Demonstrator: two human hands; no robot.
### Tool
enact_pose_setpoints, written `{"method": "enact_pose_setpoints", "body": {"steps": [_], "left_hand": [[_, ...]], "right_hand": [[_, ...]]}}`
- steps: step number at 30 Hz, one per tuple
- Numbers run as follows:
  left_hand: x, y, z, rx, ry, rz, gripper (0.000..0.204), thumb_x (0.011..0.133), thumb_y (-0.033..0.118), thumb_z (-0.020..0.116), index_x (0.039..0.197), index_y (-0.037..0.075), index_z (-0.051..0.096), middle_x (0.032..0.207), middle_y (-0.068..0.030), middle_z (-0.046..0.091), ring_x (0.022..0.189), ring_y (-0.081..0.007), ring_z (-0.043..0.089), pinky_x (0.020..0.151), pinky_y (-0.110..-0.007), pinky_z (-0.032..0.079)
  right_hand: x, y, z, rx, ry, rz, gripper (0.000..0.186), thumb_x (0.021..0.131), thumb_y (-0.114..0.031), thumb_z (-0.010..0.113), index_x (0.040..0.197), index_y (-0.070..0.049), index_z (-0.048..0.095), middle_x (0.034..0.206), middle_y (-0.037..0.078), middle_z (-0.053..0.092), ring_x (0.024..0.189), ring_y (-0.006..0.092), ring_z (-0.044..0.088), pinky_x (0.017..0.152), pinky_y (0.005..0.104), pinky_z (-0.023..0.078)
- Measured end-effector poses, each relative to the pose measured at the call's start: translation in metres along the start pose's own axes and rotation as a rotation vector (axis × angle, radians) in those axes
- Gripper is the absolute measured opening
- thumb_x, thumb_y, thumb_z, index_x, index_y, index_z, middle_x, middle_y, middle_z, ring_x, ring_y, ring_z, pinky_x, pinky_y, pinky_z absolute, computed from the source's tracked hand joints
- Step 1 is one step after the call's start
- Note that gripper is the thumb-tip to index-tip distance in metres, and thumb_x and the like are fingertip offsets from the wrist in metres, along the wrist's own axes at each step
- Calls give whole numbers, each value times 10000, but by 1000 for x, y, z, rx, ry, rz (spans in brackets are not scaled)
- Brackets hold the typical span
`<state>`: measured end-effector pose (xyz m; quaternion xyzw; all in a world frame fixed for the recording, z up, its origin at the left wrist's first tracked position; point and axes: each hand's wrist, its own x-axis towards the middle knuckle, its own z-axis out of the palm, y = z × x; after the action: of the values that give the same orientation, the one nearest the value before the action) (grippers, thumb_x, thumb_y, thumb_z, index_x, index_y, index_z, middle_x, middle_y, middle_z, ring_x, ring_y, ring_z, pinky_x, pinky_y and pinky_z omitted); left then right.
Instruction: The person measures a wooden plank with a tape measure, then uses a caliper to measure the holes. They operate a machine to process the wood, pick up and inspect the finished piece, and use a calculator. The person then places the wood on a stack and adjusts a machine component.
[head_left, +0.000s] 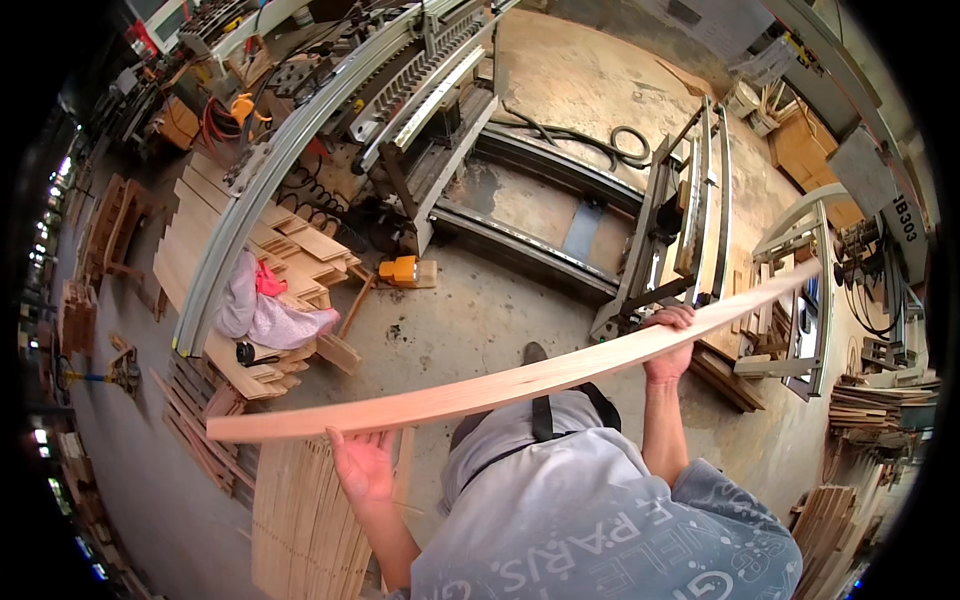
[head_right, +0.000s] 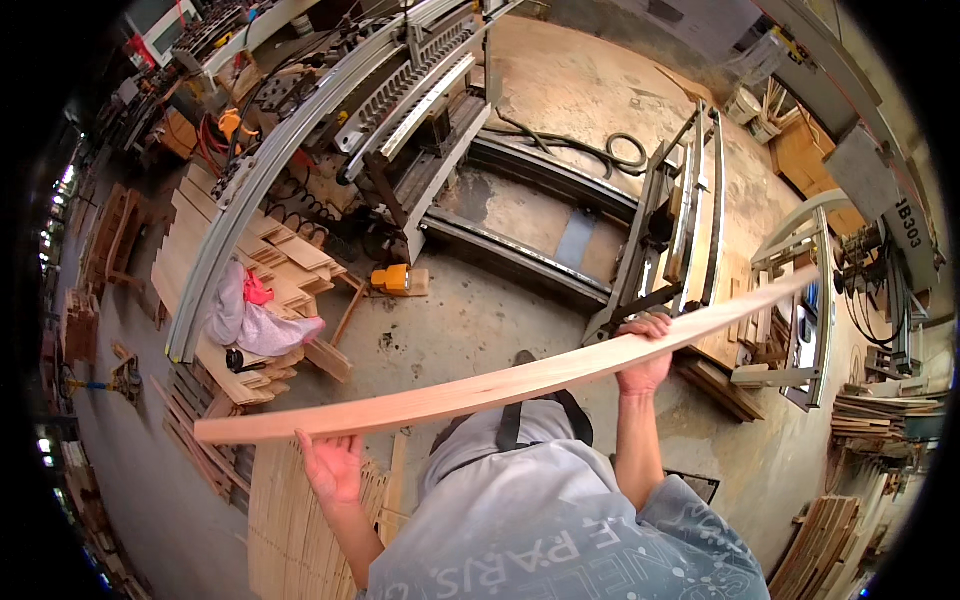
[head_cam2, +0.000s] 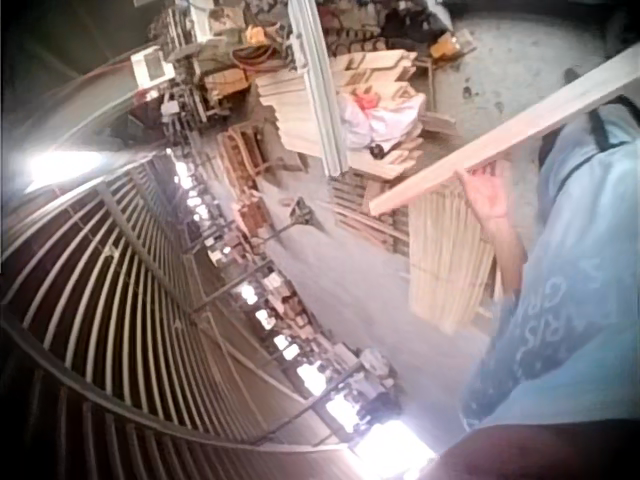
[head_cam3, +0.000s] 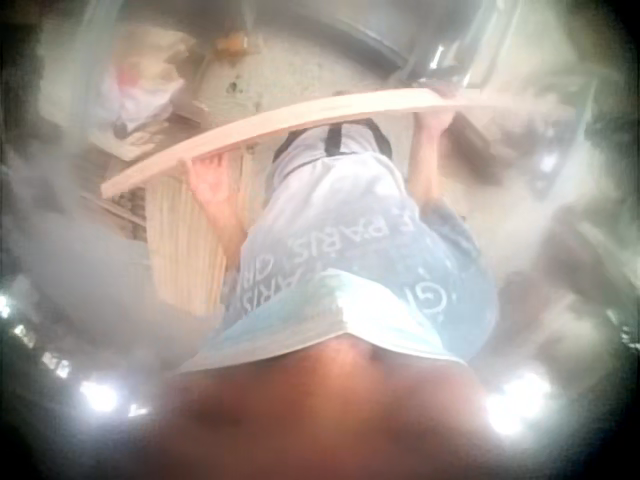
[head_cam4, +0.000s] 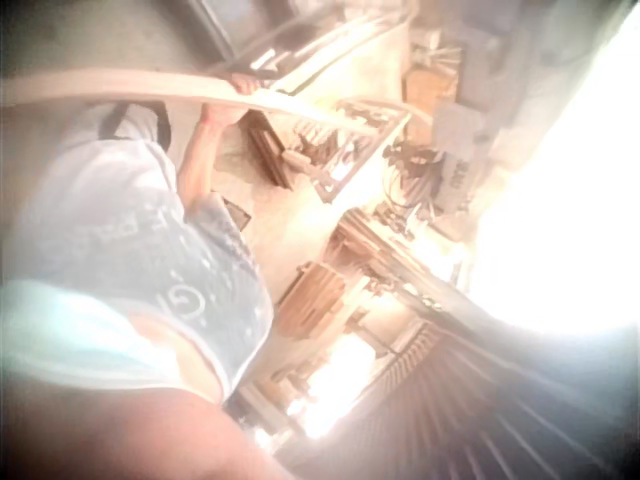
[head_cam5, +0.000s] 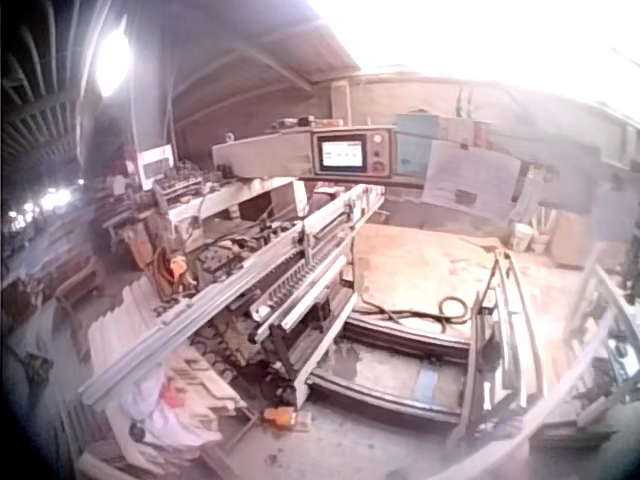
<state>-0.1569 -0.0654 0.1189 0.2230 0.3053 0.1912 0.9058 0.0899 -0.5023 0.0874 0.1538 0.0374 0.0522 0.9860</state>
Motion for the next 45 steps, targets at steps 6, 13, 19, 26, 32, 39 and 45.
{"method": "enact_pose_setpoints", "body": {"steps": [6,13,19,26,32,39,45], "left_hand": [[-6,30,-64,-47,268,219,504,944,295,703,1292,-27,530,1336,-169,565,1283,-288,519,1143,-442,426],[13,-6,-83,-276,324,341,501,970,262,662,1324,-58,509,1352,-196,559,1304,-303,515,1156,-429,424],[84,-64,-64,-418,279,468,429,1023,216,578,1341,-63,507,1404,-212,538,1363,-335,480,1206,-469,370],[213,-109,30,-375,301,388,424,1028,232,583,1348,-39,519,1410,-197,555,1345,-327,505,1187,-460,387],[271,-128,79,-403,485,385,352,1021,221,601,1295,7,549,1409,-185,561,1359,-314,493,1203,-463,367],[393,-150,165,-443,576,320,394,1019,236,622,1348,43,524,1441,-159,532,1381,-306,467,1234,-467,314],[486,-119,174,-322,503,365,435,1008,236,641,1372,33,515,1460,-151,521,1409,-306,444,1236,-461,317]], "right_hand": [[63,112,-11,-409,277,81,328,1034,-245,450,1141,-30,673,934,64,671,920,212,636,947,399,514],[163,195,-48,-684,330,254,525,1050,-466,461,1226,16,575,1103,175,633,1044,320,612,992,470,513],[266,243,-120,-1165,436,498,489,1056,-477,492,1167,-9,578,1116,169,648,1083,311,624,1013,487,500],[494,256,-176,-1177,454,610,332,1056,-354,547,1144,-40,609,1042,126,697,1003,267,668,937,440,539],[657,266,-185,-1200,440,670,300,1043,-325,579,1129,-40,612,994,86,701,898,226,686,871,398,568],[812,263,-217,-1253,418,696,284,1050,-331,561,1146,-66,602,989,76,702,894,216,687,893,424,547],[881,293,-200,-1188,371,724,203,1060,-226,547,1149,-45,561,1060,91,666,1000,220,670,915,400,548]]}}
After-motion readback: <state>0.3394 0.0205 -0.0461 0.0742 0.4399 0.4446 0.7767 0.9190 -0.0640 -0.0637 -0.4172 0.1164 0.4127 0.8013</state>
